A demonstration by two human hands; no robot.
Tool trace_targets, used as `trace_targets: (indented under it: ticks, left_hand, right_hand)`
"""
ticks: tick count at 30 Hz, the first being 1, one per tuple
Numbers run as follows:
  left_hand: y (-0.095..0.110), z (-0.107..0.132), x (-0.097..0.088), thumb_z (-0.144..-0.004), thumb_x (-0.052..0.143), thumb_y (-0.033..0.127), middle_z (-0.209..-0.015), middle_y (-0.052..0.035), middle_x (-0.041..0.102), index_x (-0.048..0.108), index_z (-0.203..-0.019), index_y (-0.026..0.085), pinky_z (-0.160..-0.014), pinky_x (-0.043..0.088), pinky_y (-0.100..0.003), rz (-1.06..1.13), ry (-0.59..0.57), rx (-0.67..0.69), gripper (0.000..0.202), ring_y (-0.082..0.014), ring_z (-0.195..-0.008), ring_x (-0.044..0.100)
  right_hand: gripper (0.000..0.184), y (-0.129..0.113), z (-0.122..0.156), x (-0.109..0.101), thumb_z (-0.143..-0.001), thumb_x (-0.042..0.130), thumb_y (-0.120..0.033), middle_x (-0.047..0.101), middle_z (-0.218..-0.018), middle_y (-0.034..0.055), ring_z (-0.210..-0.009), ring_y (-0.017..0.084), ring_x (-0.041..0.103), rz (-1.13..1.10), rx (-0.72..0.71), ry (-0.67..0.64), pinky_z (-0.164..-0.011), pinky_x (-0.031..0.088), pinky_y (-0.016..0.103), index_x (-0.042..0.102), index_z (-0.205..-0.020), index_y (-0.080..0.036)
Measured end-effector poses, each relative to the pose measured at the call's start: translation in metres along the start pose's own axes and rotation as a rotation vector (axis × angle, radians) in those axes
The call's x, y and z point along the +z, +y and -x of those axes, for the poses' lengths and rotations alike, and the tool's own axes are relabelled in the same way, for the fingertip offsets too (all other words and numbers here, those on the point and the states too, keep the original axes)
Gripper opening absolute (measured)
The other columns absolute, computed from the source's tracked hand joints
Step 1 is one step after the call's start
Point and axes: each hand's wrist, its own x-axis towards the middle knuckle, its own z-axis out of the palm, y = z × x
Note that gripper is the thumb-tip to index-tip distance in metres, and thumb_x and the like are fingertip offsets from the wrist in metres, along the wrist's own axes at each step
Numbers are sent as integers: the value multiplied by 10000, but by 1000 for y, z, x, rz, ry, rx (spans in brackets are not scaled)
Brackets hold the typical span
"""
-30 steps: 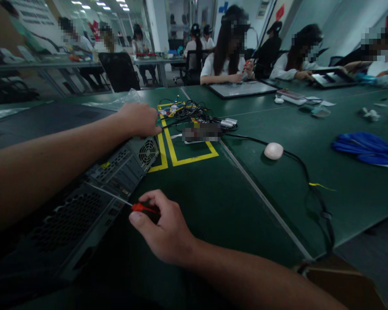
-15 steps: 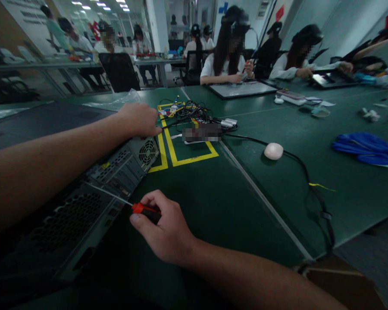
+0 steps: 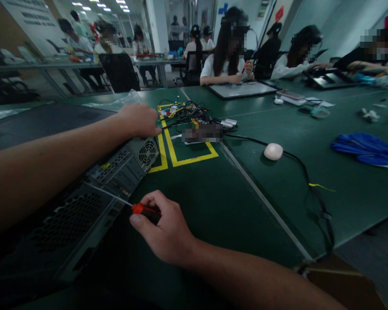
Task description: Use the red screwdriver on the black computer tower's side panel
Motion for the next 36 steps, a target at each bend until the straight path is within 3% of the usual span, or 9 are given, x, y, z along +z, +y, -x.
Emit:
trace_targets:
  ticks: [21, 30, 36]
  left_hand:
    - [-3, 0, -1, -1143, 685, 540, -1687, -258, 827, 831, -1727, 201, -1266, 629, -568, 45, -18, 6, 691, -484, -1504, 781]
    - [0, 2, -2, -1164, 665, 513, -1680, -297, 821, 786, -1768, 136, -1281, 628, -583, 15, -16, -1, 722, -505, -1528, 781]
    - [0, 2, -2, -1169, 659, 534, -1679, -287, 822, 786, -1764, 150, -1273, 635, -577, 6, -12, 0, 720, -491, -1506, 795]
  right_hand:
    - [232, -2, 0, 0, -1052, 902, -360, 715, -930, -32, -846, 199, 655, 26, 36, -2, -799, 518, 338, 687, -1079, -277]
    - [229, -2, 0, 0, -1058, 902, -347, 720, -917, -35, -839, 197, 663, 34, 35, -5, -793, 530, 331, 686, -1084, -275]
    - [215, -2, 1, 0, -1053, 894, -348, 716, -930, -29, -844, 200, 659, 5, 46, -5, -794, 521, 337, 697, -1095, -270]
